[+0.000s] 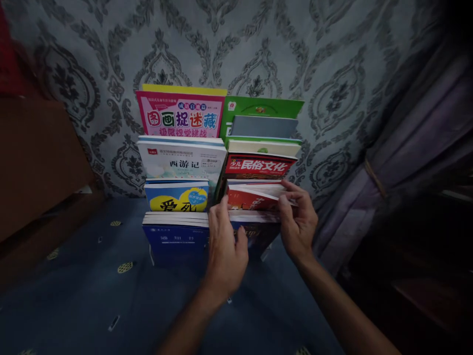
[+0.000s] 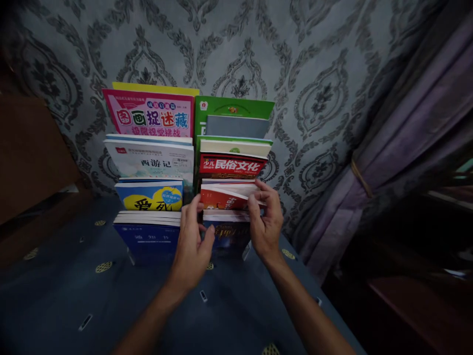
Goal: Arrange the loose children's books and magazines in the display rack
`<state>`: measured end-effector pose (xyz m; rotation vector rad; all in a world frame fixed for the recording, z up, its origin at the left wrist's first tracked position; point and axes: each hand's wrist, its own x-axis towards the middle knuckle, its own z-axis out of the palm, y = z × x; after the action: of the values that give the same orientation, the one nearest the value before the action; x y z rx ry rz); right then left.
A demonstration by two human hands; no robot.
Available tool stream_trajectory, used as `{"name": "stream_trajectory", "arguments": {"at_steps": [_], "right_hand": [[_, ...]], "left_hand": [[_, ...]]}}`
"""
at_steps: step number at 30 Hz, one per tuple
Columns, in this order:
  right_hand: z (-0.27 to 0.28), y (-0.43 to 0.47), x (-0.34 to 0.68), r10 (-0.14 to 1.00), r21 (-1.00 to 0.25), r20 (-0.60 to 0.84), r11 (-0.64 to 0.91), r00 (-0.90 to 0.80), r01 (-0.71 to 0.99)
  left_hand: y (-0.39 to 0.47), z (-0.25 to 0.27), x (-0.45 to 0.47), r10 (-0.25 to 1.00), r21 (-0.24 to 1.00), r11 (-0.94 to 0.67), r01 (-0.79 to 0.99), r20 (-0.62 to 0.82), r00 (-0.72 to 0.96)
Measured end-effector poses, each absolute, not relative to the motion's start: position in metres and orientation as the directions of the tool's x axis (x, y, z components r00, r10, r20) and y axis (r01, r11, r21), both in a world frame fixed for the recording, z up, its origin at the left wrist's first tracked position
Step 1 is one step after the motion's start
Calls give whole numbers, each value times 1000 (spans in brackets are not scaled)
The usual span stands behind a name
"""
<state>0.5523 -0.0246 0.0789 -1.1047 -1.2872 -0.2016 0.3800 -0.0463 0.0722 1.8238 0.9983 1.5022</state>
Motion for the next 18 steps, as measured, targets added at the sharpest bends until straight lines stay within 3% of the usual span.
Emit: {"name": "stream_trajectory", "arguments": {"at_steps": [11,18], "right_hand": [[80,-25,550,375,-545,838,552,396,631],[78,-26,551,396,-599,800,574,451,559]], "left_hand": [[-43,75,379,845,830,-534,162,521,117],[-40,80,374,821,808,-571,144,560,115]]}}
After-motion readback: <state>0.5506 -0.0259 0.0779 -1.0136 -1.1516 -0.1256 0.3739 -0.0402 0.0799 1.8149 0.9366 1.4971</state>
